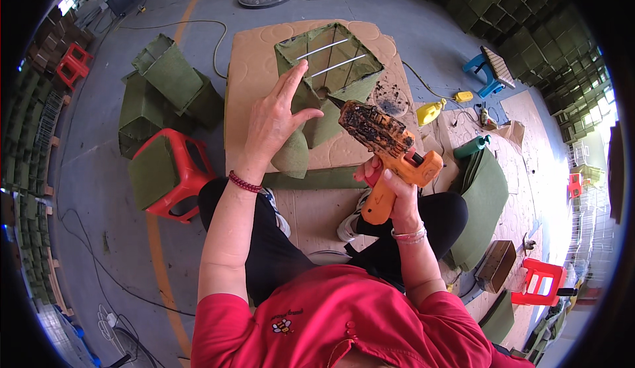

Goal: Using a hot glue gun to attach a fabric panel to a foam box structure.

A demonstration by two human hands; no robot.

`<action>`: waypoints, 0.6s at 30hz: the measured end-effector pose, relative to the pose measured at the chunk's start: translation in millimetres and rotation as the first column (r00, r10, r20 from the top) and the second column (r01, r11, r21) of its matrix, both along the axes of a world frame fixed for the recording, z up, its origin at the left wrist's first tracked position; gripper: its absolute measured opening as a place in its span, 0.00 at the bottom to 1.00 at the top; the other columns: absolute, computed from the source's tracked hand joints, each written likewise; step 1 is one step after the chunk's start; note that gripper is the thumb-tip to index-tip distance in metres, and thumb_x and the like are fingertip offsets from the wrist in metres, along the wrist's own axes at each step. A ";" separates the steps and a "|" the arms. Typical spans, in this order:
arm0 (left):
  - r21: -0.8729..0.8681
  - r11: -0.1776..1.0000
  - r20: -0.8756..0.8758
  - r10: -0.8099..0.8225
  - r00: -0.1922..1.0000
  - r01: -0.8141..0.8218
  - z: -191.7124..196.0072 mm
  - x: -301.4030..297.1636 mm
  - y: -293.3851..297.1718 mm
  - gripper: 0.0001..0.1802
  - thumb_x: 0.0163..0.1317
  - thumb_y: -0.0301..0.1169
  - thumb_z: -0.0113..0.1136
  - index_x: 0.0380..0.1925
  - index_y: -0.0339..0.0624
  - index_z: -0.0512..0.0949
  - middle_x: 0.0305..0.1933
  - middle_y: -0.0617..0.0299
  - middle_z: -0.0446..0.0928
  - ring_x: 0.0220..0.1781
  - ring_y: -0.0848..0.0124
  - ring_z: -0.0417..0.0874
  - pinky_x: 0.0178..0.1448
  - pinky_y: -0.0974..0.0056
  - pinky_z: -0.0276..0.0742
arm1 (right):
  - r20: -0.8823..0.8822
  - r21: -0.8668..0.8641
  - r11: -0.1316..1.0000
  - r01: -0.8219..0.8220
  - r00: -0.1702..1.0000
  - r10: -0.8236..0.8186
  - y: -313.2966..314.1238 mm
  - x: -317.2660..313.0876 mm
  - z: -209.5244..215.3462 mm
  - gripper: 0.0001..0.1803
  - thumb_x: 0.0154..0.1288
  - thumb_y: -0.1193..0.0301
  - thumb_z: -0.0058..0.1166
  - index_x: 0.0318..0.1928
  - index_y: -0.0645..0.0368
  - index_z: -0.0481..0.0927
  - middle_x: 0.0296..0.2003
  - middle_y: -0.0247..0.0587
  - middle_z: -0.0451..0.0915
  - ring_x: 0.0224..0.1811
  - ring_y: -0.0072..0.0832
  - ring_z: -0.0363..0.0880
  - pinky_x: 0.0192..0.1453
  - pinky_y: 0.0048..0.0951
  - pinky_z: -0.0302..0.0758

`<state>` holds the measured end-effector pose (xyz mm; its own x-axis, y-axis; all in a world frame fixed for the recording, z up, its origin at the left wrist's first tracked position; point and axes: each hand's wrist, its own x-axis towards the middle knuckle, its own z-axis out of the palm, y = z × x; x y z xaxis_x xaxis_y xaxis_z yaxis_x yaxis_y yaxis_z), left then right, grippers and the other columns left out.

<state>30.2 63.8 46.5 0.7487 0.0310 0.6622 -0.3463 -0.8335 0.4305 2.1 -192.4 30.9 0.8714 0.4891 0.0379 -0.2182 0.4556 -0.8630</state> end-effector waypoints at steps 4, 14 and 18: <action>0.002 1.000 0.015 -0.003 1.000 0.003 0.7 2.0 -1.4 0.49 0.43 0.45 0.71 0.66 0.48 0.60 0.62 0.61 0.72 0.47 0.59 0.82 0.43 0.59 0.82 | -0.016 -0.002 1.000 -0.026 1.000 0.026 3.6 -4.2 3.2 0.20 0.57 0.64 0.58 0.44 0.64 0.70 0.33 0.43 0.72 0.41 0.40 0.75 0.52 0.41 0.70; -0.023 1.000 -0.006 0.003 1.000 -0.003 -0.1 0.7 -1.7 0.49 0.43 0.44 0.72 0.66 0.48 0.60 0.61 0.60 0.72 0.48 0.58 0.82 0.44 0.59 0.82 | -0.028 0.039 0.999 0.008 1.000 -0.007 2.6 -4.2 -1.3 0.21 0.56 0.64 0.57 0.45 0.64 0.69 0.33 0.43 0.71 0.42 0.40 0.74 0.52 0.41 0.69; -0.013 1.000 0.014 0.000 1.000 0.000 -1.8 1.4 -0.2 0.49 0.43 0.44 0.72 0.66 0.48 0.60 0.61 0.60 0.72 0.47 0.59 0.82 0.43 0.59 0.82 | -0.038 0.037 0.999 -0.017 0.999 0.019 2.6 -2.6 -1.0 0.20 0.56 0.65 0.57 0.45 0.64 0.69 0.33 0.44 0.72 0.41 0.40 0.74 0.52 0.41 0.70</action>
<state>31.6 63.5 44.7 0.7393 0.0399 0.6722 -0.3524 -0.8277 0.4367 -0.5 -189.8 29.9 0.8637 0.5035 0.0230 -0.2592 0.4827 -0.8366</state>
